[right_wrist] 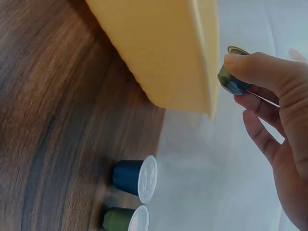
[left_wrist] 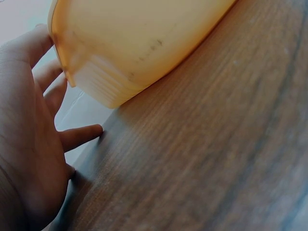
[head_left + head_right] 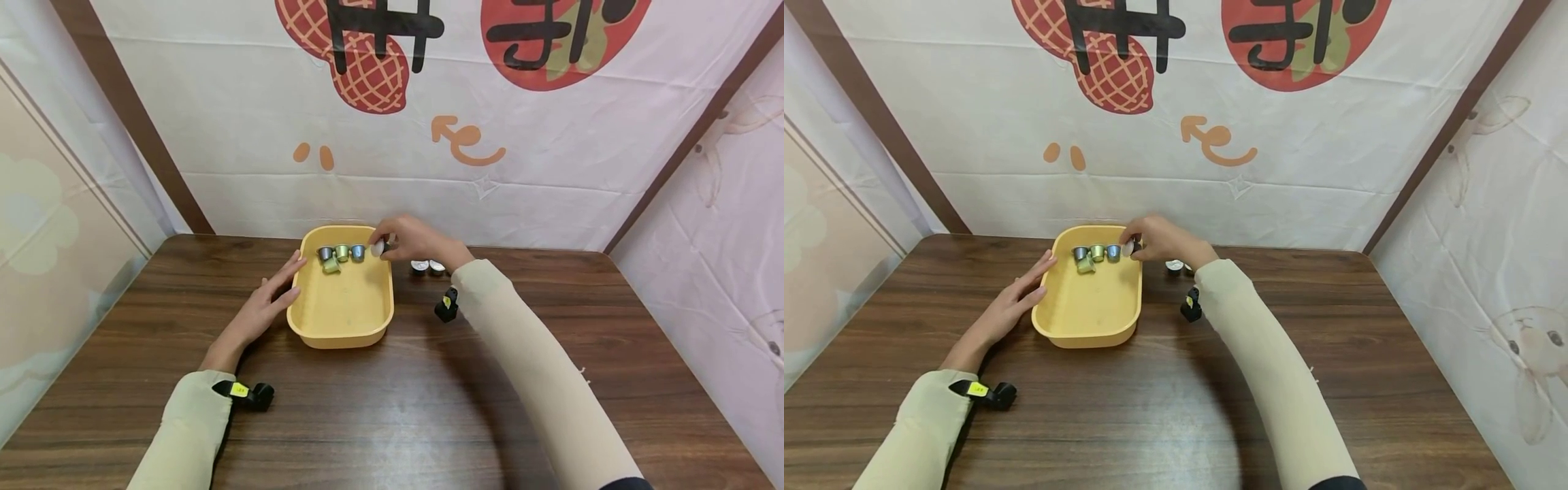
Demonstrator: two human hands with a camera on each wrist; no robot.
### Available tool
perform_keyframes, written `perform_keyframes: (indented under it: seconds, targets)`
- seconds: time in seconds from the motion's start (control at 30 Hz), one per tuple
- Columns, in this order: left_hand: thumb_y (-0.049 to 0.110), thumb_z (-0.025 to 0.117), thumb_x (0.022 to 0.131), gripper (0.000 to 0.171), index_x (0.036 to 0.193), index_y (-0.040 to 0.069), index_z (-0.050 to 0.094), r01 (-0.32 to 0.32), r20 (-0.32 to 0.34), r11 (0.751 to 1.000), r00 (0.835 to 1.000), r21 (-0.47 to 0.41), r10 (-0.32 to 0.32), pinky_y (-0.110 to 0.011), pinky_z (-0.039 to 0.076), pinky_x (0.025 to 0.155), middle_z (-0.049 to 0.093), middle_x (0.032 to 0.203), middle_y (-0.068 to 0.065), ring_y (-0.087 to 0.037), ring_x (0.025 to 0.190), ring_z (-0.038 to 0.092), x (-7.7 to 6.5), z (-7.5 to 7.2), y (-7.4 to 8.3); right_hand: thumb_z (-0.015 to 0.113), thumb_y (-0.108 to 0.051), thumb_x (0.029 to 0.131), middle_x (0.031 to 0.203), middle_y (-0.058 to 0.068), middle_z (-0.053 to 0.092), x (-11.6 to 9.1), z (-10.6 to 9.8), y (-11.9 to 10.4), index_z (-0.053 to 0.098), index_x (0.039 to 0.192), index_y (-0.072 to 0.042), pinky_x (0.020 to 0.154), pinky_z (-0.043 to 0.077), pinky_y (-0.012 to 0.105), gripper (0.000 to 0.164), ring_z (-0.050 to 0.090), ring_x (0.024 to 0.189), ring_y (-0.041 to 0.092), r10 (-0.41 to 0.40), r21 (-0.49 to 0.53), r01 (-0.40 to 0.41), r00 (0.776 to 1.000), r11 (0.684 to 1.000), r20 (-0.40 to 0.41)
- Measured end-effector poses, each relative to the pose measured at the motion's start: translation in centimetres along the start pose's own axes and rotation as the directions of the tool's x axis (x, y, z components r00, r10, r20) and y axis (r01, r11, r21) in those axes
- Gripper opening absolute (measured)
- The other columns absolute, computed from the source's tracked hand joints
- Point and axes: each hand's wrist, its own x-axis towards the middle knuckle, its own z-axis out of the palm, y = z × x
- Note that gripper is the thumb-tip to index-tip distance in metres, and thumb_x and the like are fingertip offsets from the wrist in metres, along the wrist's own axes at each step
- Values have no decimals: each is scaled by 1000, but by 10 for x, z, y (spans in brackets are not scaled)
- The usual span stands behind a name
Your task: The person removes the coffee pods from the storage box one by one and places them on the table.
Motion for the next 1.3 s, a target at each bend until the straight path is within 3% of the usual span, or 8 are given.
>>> perform_keyframes:
  seconds: [0.2, 0.33, 0.63, 0.8, 0.93, 1.0, 1.17, 1.3]
  targets:
    - [17, 49, 101, 52, 151, 17, 33, -2, 2, 1000, 1000, -3, 2, -70, -9, 101, 14, 159, 1, -36, 143, 10, 0, 0, 1, 76, -10, 82, 103, 3, 67, -16, -7, 8, 71, 110, -7, 74, 52, 39, 29, 60, 88, 16, -5, 52, 11, 993, 999, -117]
    - [16, 48, 101, 53, 151, 16, 31, 1, 10, 1000, 1000, -8, -1, -70, -10, 101, 12, 159, -2, -37, 143, 9, 1, 0, 4, 75, -10, 82, 102, 1, 66, -27, -10, 14, 71, 111, -7, 73, 52, 37, 29, 58, 88, 15, 25, 113, -5, 984, 994, -178]
    - [11, 48, 101, 52, 149, 4, 32, 19, 16, 1000, 1000, -19, -19, -71, -8, 101, 13, 157, -16, -38, 141, 9, -3, -3, 39, 72, -4, 83, 102, 5, 65, -57, -7, 32, 69, 113, -5, 73, 52, 41, 31, 58, 89, 19, 96, 177, -42, 948, 983, -304]
    - [12, 48, 101, 51, 149, 2, 32, 18, 14, 1000, 1000, -18, -17, -71, -8, 101, 13, 157, -17, -38, 142, 8, -4, -3, 43, 70, -1, 83, 107, 7, 65, -75, -3, 41, 68, 115, -4, 74, 52, 36, 33, 59, 92, 19, 145, 216, -69, 922, 974, -359]
    - [12, 48, 101, 52, 149, 3, 32, 6, 15, 1000, 1000, -26, -5, -72, -9, 100, 13, 158, -15, -38, 142, 8, -3, -4, 39, 70, 0, 84, 109, 8, 64, -90, 0, 44, 68, 116, -4, 76, 52, 40, 33, 59, 93, 21, 195, 262, -91, 895, 961, -401]
    - [13, 48, 101, 52, 150, 6, 32, 5, 13, 1000, 1000, -23, -5, -71, -9, 100, 12, 158, -12, -38, 142, 8, -2, -3, 27, 70, 0, 84, 110, 12, 63, -98, 0, 40, 67, 117, -3, 78, 52, 44, 33, 59, 93, 25, 224, 292, -103, 880, 951, -420]
    - [14, 49, 100, 54, 151, 16, 31, 2, 7, 1000, 1000, -2, -2, -71, -10, 100, 12, 159, -1, -37, 143, 9, 1, 0, -3, 71, 0, 85, 113, 11, 62, -116, 7, 45, 66, 118, -3, 81, 52, 42, 34, 61, 91, 26, 312, 334, -165, 835, 928, -453]
    - [15, 50, 100, 54, 151, 17, 31, 1, 4, 1000, 1000, 0, -1, -71, -10, 100, 13, 159, 1, -37, 143, 10, 2, 1, -5, 72, -2, 84, 113, 7, 63, -131, 15, 54, 67, 118, -7, 82, 52, 37, 35, 63, 91, 22, 361, 368, -188, 794, 911, -490]
